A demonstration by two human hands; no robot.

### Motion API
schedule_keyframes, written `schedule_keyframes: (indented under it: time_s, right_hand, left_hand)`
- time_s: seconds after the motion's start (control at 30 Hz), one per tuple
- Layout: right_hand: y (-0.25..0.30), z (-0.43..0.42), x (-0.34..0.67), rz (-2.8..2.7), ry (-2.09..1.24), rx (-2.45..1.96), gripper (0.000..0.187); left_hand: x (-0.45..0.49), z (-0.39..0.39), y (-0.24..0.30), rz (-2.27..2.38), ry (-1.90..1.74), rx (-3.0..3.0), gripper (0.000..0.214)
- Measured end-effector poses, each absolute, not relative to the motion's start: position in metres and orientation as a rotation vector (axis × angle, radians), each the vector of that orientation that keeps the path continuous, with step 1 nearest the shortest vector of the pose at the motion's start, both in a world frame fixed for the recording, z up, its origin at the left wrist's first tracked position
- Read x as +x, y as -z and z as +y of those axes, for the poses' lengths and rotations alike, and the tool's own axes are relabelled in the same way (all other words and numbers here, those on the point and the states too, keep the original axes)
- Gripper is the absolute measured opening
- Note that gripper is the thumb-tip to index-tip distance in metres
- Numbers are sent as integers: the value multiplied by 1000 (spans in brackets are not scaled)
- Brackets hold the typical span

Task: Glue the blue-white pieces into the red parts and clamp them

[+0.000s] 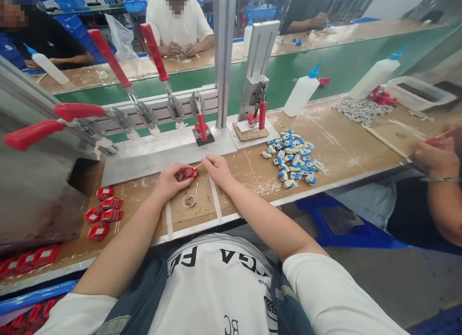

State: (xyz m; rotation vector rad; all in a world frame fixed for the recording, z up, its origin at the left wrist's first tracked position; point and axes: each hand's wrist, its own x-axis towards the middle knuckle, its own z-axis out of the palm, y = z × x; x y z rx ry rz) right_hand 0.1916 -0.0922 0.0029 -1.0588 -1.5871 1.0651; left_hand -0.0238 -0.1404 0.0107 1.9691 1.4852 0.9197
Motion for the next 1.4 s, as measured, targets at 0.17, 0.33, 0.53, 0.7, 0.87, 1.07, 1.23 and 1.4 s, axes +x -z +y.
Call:
schedule_keyframes:
  time_s: [0.17,0.33,0.53,0.7,0.87,1.07,1.23,1.4]
  right_hand:
    - [-2,-91,187,-1634,-1061,-1023,47]
    - [1,-90,189,-1657,-990,-1030,44]
    - [4,-89,195,-1691,-950,-1106,39]
    - [-2,-89,193,-1707,-1115,-992,41]
    - [-7,-90,196,-1658,-1068,-979,46]
    - [-17,-120,194,-2245,-1068,-639,44]
    - [-36,-131,207,-2609,-650,-812,42]
    - [-33,-96,307,-2022,-98,-1694,41]
  left_hand:
    - [-21,-141,-15,1504,-896,1967,29]
    - [-21,-142,-15,1513,-887,1984,31]
    - [-21,-144,-16,1494,-889,2043,31]
    - [-20,-144,-16,1473,-868,2076,30]
    - [-21,-142,-16,1473,-861,2084,29]
    - [-28,-138,-12,1515,-980,1871,37]
    - [-30,-136,-16,1523,-1160,1582,47]
    - [-30,-135,-22,1427,-1375,1327,41]
